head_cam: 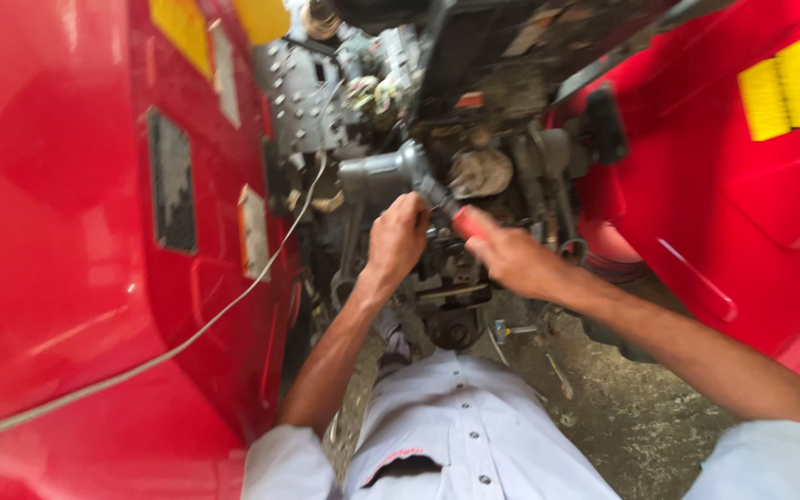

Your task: The person works on the rear hydraulic and mechanical components of a red tractor, using pliers to manipulate wires and metal parts, then picks up and installs a cylindrical component into the tractor's rear assembly.

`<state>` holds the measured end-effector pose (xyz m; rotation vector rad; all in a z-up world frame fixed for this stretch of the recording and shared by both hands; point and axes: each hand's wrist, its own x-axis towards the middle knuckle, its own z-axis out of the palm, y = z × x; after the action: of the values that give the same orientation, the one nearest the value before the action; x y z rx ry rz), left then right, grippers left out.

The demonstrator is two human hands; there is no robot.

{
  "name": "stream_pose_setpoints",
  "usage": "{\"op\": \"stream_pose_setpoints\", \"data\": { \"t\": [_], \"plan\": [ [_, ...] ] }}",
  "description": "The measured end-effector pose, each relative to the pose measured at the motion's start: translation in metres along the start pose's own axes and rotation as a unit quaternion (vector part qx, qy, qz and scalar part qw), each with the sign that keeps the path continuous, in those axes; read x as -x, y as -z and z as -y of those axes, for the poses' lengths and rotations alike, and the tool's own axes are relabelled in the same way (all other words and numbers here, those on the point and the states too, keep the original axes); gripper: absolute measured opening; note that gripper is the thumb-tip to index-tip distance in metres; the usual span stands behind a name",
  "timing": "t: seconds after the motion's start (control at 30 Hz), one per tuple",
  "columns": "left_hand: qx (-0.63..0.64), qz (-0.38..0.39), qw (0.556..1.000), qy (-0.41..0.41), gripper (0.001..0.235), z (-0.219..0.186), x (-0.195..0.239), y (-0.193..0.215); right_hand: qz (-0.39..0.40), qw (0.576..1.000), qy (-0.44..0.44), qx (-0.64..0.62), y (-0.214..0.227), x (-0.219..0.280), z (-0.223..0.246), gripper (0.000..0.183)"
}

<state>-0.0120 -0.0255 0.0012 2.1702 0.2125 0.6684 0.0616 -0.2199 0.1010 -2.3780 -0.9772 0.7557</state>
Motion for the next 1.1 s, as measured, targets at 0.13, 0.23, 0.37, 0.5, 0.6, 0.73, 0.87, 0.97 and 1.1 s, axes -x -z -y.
{"op": "stream_pose_setpoints", "data": {
  "t": [0.13, 0.23, 0.37, 0.5, 0.6, 0.73, 0.87, 0.97, 1.1],
  "plan": [
    [-0.008, 0.002, 1.0, -0.014, 0.013, -0.001, 0.0, 0.002, 0.037, 0.995, -0.051, -0.071, 0.006, -0.002, -0.007, 0.055],
    [-0.017, 0.012, 1.0, -0.013, 0.013, 0.0, -0.003, 0.003, -0.022, 0.999, 0.041, -0.029, -0.003, -0.003, -0.015, 0.054],
    [-0.017, 0.014, 1.0, -0.017, 0.012, 0.001, -0.003, 0.003, 0.007, 1.0, 0.014, -0.009, 0.005, -0.007, -0.019, 0.052],
    [-0.007, 0.019, 1.0, -0.017, 0.012, -0.001, 0.003, 0.007, 0.062, 0.987, -0.1, -0.112, 0.013, -0.004, -0.015, 0.058],
    [-0.008, 0.014, 1.0, -0.007, 0.013, -0.002, 0.004, 0.004, 0.07, 0.986, -0.06, -0.135, -0.004, -0.002, -0.03, 0.058],
    [-0.004, 0.018, 1.0, -0.002, 0.012, -0.003, 0.008, 0.005, -0.026, 0.997, 0.074, -0.01, -0.012, -0.004, -0.055, 0.05],
    [0.079, 0.011, 0.996, 0.033, 0.014, -0.011, 0.025, 0.027, 0.038, 0.984, -0.06, -0.161, 0.004, 0.009, -0.051, 0.052],
    [0.122, 0.018, 0.973, 0.195, 0.016, -0.026, 0.045, 0.058, 0.041, 0.955, -0.052, -0.288, 0.007, 0.034, -0.053, 0.057],
    [0.128, -0.056, 0.979, 0.147, 0.017, -0.058, 0.074, 0.121, 0.051, 0.923, -0.047, -0.379, 0.002, 0.06, -0.068, 0.059]
  ]
}}
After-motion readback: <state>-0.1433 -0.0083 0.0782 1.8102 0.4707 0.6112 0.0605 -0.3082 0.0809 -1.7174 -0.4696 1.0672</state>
